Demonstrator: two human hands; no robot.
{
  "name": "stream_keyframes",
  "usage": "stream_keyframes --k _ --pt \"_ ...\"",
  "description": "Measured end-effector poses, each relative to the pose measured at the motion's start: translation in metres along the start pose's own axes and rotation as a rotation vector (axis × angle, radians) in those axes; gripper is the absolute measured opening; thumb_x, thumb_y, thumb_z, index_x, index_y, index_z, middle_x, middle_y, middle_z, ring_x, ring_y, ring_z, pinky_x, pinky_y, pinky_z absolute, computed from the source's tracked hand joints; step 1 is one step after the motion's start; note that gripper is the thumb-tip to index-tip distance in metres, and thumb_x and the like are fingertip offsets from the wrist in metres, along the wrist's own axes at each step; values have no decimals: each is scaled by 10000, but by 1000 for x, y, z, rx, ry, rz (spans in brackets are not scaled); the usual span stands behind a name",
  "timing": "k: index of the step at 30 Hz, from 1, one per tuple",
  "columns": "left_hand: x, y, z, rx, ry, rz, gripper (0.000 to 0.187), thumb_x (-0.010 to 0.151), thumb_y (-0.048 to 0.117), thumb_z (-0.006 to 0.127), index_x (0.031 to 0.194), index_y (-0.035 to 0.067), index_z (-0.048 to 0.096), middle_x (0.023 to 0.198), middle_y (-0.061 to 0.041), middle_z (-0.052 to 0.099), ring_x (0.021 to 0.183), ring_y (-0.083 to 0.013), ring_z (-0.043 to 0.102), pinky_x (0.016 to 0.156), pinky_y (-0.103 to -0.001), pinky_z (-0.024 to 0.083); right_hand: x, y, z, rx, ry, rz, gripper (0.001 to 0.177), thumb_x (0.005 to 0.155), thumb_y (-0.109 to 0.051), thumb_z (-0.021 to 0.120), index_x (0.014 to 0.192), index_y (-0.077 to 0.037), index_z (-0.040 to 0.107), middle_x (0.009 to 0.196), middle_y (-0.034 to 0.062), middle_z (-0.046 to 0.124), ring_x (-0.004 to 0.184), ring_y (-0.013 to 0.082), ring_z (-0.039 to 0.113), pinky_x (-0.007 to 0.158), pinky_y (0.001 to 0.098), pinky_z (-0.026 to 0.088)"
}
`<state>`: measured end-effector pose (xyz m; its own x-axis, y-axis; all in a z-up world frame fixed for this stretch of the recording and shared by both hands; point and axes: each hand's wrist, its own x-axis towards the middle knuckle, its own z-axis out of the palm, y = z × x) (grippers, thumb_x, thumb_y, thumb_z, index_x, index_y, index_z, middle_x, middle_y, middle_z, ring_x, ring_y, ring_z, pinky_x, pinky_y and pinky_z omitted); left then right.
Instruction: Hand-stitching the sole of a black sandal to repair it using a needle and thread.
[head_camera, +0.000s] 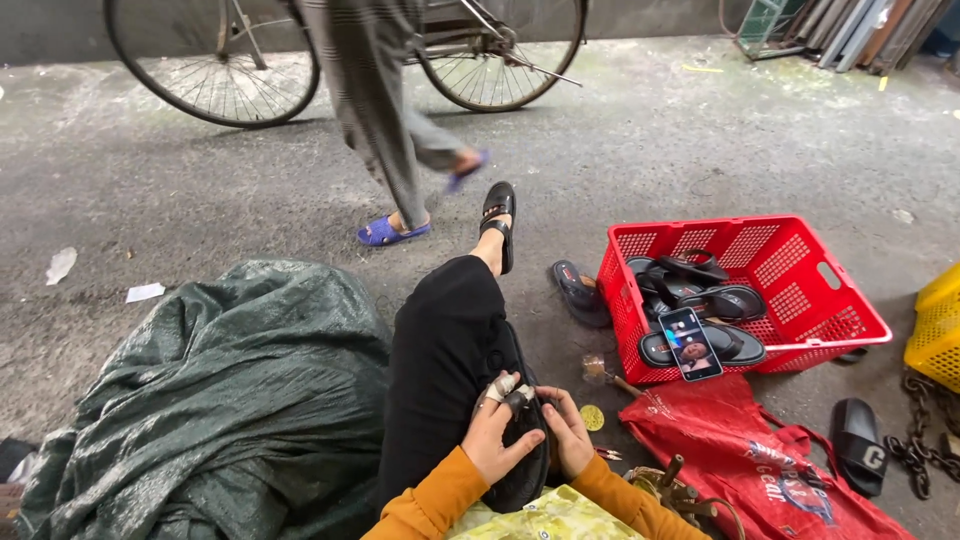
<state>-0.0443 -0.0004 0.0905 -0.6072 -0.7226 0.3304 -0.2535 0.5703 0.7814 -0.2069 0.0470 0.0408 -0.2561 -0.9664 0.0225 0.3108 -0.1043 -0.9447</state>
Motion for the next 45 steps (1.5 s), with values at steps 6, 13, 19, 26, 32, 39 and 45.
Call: stream_keyframes --k 6,13,19,26,32,39,45 --pt "2 8 -6 6 -36 -33 651 888 428 599 1368 13 449 1485 -152 309 1403 -335 225 1113 -440 230 1 6 -8 -111 -23 -43 300 936 -189 498 1184 -32 560 1152 109 604 1073 181 564 967 321 427" --pt "2 4 -3 35 3 1 656 880 447 593 1352 10 464 1462 -187 343 1389 -361 252 1115 -446 222 4 13 -12 -81 8 -26 287 930 -158 496 1178 -31 564 1168 118 604 1089 187 557 981 313 413" --pt "0 10 -3 16 14 -13 642 868 441 601 1347 31 478 1470 -181 339 1397 -355 252 1120 -434 227 0 9 -10 -34 14 4 284 934 -164 492 1175 -25 551 1161 136 619 1062 194 574 972 313 424" --pt "1 14 -6 10 30 -17 651 852 452 595 1327 19 491 1467 -185 345 1413 -341 235 1136 -427 215 1 4 -6 -2 22 36 282 940 -149 482 1183 -19 545 1176 166 616 1071 220 577 967 324 432" --pt "0 8 1 49 93 43 675 850 509 546 1316 24 500 1438 -214 384 1387 -383 296 1147 -445 230 -1 -6 -4 -140 55 -15 285 938 -143 491 1173 1 564 1186 150 606 1102 208 551 994 309 409" --pt "4 18 -4 -10 23 -22 672 848 528 507 1345 75 485 1489 -183 345 1432 -339 243 1155 -432 214 4 1 -12 -34 102 50 304 945 -132 466 1215 -1 515 1205 192 585 1106 229 542 998 313 399" --pt "5 16 -5 -27 -47 -62 723 854 570 433 1384 78 434 1540 -170 267 1463 -354 171 1163 -459 156 1 -18 2 3 140 167 284 980 -153 433 1225 -25 497 1231 219 569 1079 296 561 912 366 451"
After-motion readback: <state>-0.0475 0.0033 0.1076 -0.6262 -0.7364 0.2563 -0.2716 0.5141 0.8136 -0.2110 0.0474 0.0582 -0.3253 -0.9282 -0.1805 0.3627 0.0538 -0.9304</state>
